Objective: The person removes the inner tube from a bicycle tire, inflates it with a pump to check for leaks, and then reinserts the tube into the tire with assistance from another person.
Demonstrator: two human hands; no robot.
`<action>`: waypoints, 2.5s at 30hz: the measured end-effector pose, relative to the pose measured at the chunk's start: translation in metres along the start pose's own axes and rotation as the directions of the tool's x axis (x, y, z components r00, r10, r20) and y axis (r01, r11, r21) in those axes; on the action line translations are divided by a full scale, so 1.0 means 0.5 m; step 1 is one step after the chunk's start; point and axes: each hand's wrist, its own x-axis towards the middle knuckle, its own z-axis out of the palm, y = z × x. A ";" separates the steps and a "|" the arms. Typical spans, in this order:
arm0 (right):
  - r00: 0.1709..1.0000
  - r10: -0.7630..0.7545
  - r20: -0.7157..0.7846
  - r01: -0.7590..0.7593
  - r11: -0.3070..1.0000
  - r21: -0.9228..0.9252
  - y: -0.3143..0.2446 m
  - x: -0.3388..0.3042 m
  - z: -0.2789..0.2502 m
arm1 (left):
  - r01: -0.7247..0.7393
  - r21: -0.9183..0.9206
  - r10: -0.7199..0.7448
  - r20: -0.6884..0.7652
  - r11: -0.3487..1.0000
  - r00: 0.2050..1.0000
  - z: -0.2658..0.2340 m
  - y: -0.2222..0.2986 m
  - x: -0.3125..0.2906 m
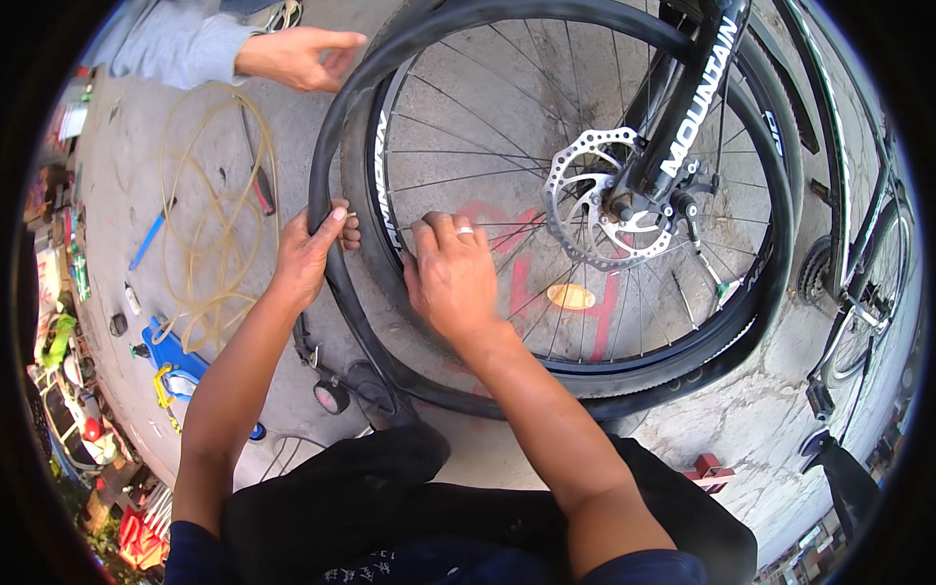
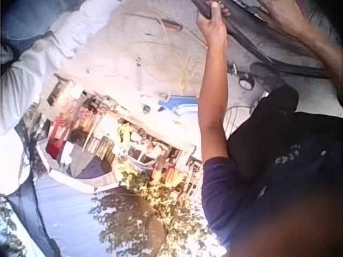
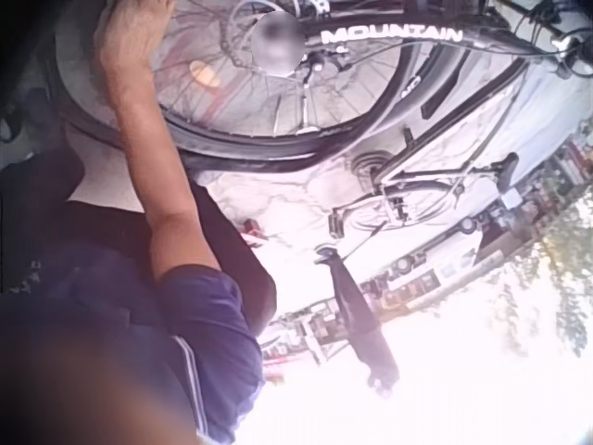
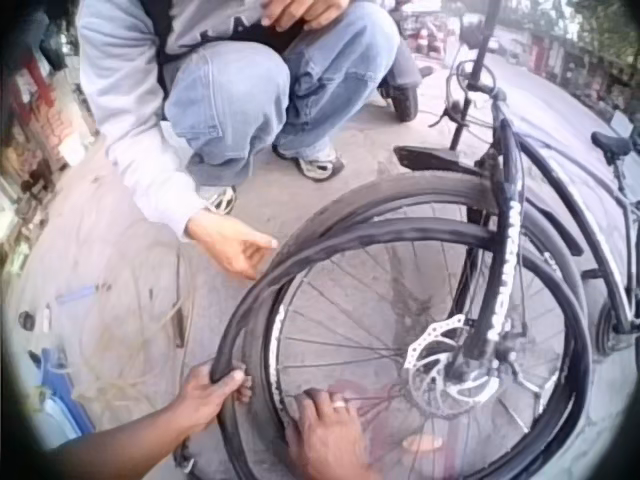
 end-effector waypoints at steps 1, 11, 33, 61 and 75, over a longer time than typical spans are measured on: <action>0.999 -0.022 0.050 0.023 0.999 -0.028 0.006 0.011 -0.003 | -0.010 -0.027 0.011 0.028 1.000 1.000 0.006 -0.001 -0.002; 0.761 0.265 0.593 -0.173 0.963 -0.208 -0.002 0.119 0.016 | -0.051 -0.079 0.040 -0.132 0.996 0.990 0.061 -0.044 -0.015; 0.791 0.240 0.562 -0.204 0.971 -0.127 -0.019 0.107 -0.008 | -0.150 -0.161 0.127 -0.146 0.975 0.981 0.031 -0.056 -0.054; 0.795 0.247 0.554 -0.260 0.964 -0.058 -0.027 0.121 -0.015 | -0.194 0.156 0.238 -0.355 0.969 0.904 0.030 -0.044 -0.062; 0.845 0.206 0.494 -0.235 0.972 -0.002 -0.024 0.112 -0.010 | -0.201 0.481 0.402 -0.361 0.853 0.842 0.054 -0.055 -0.050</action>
